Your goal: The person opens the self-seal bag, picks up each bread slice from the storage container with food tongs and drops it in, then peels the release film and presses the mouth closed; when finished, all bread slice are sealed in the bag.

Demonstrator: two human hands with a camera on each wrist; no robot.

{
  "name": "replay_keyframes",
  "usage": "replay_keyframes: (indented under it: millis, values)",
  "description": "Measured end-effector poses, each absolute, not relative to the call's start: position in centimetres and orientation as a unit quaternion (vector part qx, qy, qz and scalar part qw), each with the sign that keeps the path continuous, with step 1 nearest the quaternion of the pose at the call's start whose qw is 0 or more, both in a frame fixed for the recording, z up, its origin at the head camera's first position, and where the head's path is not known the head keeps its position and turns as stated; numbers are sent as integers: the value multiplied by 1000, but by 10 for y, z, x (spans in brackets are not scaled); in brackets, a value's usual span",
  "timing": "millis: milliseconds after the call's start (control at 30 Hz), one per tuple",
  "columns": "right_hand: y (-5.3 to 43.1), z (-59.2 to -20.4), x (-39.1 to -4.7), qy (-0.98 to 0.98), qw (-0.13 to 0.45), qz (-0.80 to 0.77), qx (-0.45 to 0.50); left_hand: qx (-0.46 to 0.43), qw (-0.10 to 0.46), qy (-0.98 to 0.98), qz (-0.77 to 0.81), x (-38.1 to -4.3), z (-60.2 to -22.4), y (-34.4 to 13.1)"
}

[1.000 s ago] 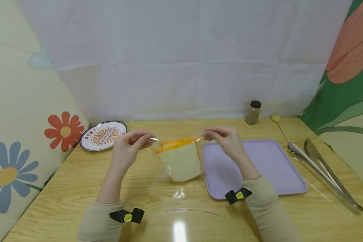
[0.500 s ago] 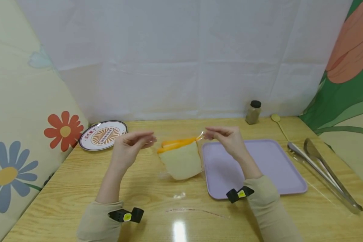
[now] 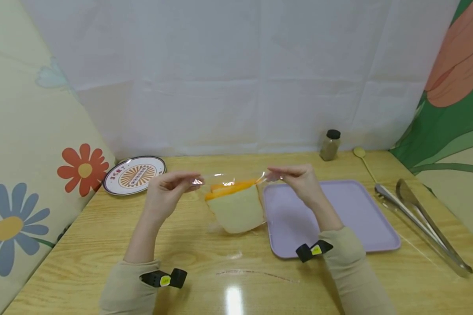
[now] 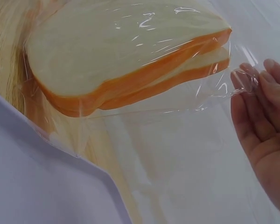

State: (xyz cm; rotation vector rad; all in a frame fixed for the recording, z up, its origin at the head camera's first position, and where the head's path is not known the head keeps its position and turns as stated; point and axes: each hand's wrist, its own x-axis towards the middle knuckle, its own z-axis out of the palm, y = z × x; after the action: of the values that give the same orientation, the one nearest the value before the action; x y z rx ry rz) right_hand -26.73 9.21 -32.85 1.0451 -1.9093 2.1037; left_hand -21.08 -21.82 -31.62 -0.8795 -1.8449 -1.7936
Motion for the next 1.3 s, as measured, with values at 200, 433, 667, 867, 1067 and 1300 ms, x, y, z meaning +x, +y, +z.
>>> replay_keyframes:
  millis: [200, 433, 667, 867, 1067, 1300]
  values:
    - [94, -327, -267, -642, 48, 693, 324, -316, 211, -669, -638, -210, -316, -219]
    - [95, -327, -266, -663, 48, 676, 319, -314, 202, -710, -598, -208, -314, -222]
    - [98, -328, -266, -669, 43, 666, 327, -315, 190, -712, -598, -207, -313, -223]
    - [99, -328, -266, -647, 42, 669, 364, -308, 185, -718, -596, -205, -312, -223]
    - [98, -326, -266, -634, 44, 675, 373, -304, 192, -723, -590, -204, -311, -222]
    - [99, -328, -266, -602, 27, 695, 393, -310, 201, -711, -599, -205, -313, -222]
